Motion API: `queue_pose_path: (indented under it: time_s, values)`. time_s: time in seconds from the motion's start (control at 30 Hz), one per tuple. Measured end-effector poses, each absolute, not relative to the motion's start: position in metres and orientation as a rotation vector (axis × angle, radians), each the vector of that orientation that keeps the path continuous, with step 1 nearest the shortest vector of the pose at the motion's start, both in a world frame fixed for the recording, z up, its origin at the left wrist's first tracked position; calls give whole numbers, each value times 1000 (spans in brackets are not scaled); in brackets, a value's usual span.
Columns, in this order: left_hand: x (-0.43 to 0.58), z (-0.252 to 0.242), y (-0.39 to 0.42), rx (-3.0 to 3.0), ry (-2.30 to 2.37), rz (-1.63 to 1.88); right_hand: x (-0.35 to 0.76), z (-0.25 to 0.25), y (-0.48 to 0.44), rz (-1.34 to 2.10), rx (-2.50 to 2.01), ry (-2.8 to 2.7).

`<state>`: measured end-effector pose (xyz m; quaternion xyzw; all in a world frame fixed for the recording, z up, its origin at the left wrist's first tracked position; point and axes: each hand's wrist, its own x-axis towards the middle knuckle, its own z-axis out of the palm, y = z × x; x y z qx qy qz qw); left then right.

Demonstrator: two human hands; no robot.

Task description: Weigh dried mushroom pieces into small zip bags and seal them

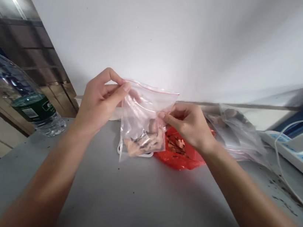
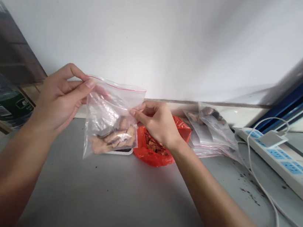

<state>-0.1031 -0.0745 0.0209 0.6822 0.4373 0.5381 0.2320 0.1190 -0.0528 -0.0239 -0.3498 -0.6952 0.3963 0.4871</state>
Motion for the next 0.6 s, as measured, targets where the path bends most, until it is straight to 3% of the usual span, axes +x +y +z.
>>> queue_pose_path:
  time_s: [0.6]
  values:
    - [-107,27,-86,1992,1213,1377,138,-5,-62,788,-902,-1851]
